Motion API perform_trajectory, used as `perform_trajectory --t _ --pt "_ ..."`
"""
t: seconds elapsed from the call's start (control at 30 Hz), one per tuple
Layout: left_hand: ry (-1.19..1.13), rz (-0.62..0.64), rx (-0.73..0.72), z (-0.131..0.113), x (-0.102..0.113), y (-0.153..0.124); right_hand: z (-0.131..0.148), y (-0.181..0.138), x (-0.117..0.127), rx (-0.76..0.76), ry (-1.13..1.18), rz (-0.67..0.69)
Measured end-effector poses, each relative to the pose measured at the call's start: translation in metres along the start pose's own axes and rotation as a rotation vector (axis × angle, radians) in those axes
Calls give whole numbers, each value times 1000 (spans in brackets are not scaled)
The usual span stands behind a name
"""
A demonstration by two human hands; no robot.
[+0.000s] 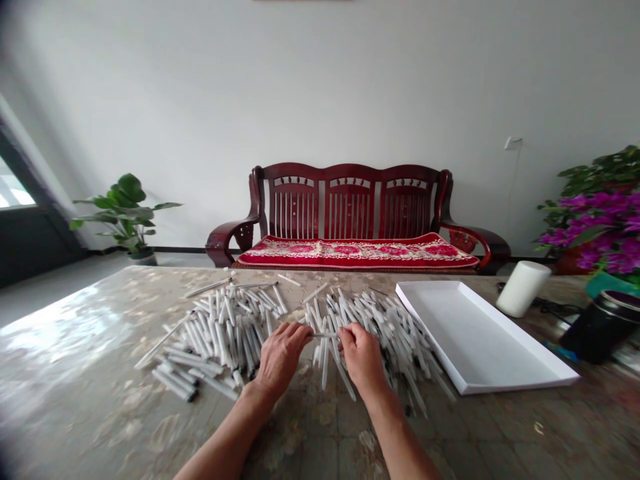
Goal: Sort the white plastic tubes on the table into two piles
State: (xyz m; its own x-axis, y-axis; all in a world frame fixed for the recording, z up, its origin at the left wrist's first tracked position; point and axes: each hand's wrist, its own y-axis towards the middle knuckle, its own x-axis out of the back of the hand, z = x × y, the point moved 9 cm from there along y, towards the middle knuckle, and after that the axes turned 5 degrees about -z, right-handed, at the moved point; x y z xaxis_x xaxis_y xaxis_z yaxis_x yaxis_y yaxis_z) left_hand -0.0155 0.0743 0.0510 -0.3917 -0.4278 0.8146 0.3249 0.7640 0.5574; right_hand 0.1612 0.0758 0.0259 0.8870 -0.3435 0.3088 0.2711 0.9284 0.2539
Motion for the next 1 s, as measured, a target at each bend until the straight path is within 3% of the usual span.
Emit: perform_trajectory --t 0.27,0.4,0.57,0.73,1.0 --pt "-54 4 -7 -2 -2 1 -1 4 1 -5 192 52" --pt "-51 -11 -17 -2 -1 0 -4 0 3 -69 106 24" --pt "-49 -5 -26 -1 -1 0 11 -1 8 49 81 -11" --pt "-60 -13 -49 -4 1 0 2 0 6 -52 78 15" --pt "-74 -31 -35 0 2 -1 8 4 2 41 132 87"
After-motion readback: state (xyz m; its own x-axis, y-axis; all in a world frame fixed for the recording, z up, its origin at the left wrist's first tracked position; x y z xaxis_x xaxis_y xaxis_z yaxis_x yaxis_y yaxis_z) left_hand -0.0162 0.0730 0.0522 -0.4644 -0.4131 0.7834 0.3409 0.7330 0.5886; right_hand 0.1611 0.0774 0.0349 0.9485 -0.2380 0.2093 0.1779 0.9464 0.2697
